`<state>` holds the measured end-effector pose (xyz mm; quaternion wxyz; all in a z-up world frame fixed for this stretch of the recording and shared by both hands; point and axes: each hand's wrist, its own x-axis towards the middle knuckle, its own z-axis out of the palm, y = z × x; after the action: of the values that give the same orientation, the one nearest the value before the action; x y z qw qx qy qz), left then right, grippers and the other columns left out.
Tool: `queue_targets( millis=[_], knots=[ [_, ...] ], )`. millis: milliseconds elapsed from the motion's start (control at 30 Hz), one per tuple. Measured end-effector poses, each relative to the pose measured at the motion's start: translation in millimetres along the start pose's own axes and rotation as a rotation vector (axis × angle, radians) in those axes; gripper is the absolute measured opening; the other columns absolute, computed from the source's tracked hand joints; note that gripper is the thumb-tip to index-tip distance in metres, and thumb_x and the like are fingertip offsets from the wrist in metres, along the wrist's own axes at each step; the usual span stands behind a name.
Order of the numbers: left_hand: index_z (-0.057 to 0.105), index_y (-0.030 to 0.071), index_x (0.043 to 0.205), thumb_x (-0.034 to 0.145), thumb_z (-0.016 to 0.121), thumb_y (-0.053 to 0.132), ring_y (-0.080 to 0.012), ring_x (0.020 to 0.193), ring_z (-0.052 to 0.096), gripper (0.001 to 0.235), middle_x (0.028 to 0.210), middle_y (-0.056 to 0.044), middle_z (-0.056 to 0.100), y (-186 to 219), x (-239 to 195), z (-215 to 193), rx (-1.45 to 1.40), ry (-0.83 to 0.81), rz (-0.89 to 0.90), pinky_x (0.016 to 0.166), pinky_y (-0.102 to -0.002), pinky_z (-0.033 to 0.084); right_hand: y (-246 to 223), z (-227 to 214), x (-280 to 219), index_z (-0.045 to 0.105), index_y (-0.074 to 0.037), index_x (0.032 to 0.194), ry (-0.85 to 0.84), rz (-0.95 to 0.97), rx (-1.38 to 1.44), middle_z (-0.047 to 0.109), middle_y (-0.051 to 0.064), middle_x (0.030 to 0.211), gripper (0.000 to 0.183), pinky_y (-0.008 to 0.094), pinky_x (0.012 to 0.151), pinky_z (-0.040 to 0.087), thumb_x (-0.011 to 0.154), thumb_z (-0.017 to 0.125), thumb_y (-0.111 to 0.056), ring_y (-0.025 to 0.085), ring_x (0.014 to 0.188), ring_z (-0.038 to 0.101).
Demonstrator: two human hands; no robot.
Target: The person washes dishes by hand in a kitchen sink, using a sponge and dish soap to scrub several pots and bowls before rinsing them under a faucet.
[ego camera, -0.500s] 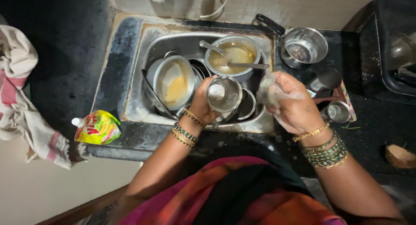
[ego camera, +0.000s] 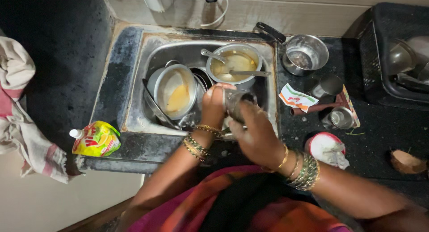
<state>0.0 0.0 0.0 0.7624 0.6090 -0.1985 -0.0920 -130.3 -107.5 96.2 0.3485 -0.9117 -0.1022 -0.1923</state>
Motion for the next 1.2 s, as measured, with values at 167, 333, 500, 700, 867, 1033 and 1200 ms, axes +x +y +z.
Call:
queue_targets(
  millis=[167, 333, 500, 700, 867, 1033, 1200],
  knots=[
    [0.066, 0.005, 0.089, 0.105, 0.051, 0.04, -0.016, 0.055, 0.052, 0.041, 0.07, -0.004, 0.062, -5, 3, -11, -0.257, -0.151, -0.73, 0.045, -0.027, 0.038, 37, 9, -6, 0.064, -0.009, 0.106, -0.098, -0.114, -0.413, 0.067, 0.013, 0.099, 0.025, 0.048, 0.093, 0.046, 0.092, 0.065, -0.03, 0.034, 0.1, 0.064],
    [0.067, 0.002, 0.095, 0.104, 0.055, 0.03, -0.0134, 0.072, 0.059, 0.032, 0.083, -0.008, 0.066, -14, -23, 28, 0.109, 0.226, 0.113, 0.063, -0.029, 0.051, 35, 15, 10, 0.066, -0.007, 0.102, 0.029, 0.386, 0.25, 0.07, 0.009, 0.09, 0.023, 0.046, 0.089, 0.051, 0.1, 0.055, -0.027, 0.034, 0.092, 0.066],
    [0.067, 0.007, 0.097, 0.108, 0.047, 0.036, -0.0114, 0.058, 0.061, 0.037, 0.079, -0.006, 0.068, -8, -3, -7, -0.448, -0.179, -0.553, 0.048, -0.024, 0.047, 22, 5, 4, 0.066, -0.007, 0.113, 0.018, 0.082, 0.071, 0.07, 0.012, 0.098, 0.023, 0.042, 0.084, 0.051, 0.098, 0.053, -0.018, 0.032, 0.092, 0.069],
    [0.064, 0.002, 0.097, 0.104, 0.049, 0.036, -0.0137, 0.054, 0.063, 0.038, 0.075, -0.008, 0.069, 11, -16, 13, -0.379, -0.038, -0.56, 0.044, -0.025, 0.049, 33, -18, 16, 0.067, -0.011, 0.102, -0.05, 0.128, -0.233, 0.068, 0.011, 0.087, 0.016, 0.047, 0.082, 0.051, 0.091, 0.062, -0.022, 0.03, 0.084, 0.066],
    [0.068, 0.001, 0.102, 0.101, 0.057, 0.032, -0.0127, 0.069, 0.065, 0.032, 0.085, -0.005, 0.069, 28, -16, 26, -0.211, -0.023, -0.355, 0.059, -0.027, 0.055, 22, -5, 12, 0.063, -0.011, 0.109, 0.008, 0.546, 0.396, 0.074, 0.006, 0.098, 0.02, 0.038, 0.087, 0.053, 0.093, 0.06, -0.023, 0.023, 0.094, 0.07],
    [0.069, 0.001, 0.1, 0.101, 0.056, 0.028, -0.0153, 0.074, 0.066, 0.031, 0.089, -0.008, 0.067, 28, -17, 20, -0.419, -0.235, -0.549, 0.063, -0.031, 0.056, 26, -7, -2, 0.069, -0.009, 0.113, -0.259, 0.096, -0.089, 0.074, 0.011, 0.101, 0.031, 0.057, 0.114, 0.02, 0.084, 0.068, -0.02, 0.03, 0.106, 0.063],
    [0.068, 0.005, 0.1, 0.101, 0.047, 0.036, -0.0245, 0.076, 0.069, 0.038, 0.094, -0.014, 0.071, -2, -27, 21, 0.023, -0.182, -0.36, 0.067, -0.038, 0.054, 30, 1, -22, 0.056, -0.01, 0.132, -0.249, 0.195, 0.228, 0.057, 0.008, 0.124, 0.047, 0.052, 0.113, 0.034, 0.089, 0.068, -0.024, 0.029, 0.12, 0.058]
  ],
)
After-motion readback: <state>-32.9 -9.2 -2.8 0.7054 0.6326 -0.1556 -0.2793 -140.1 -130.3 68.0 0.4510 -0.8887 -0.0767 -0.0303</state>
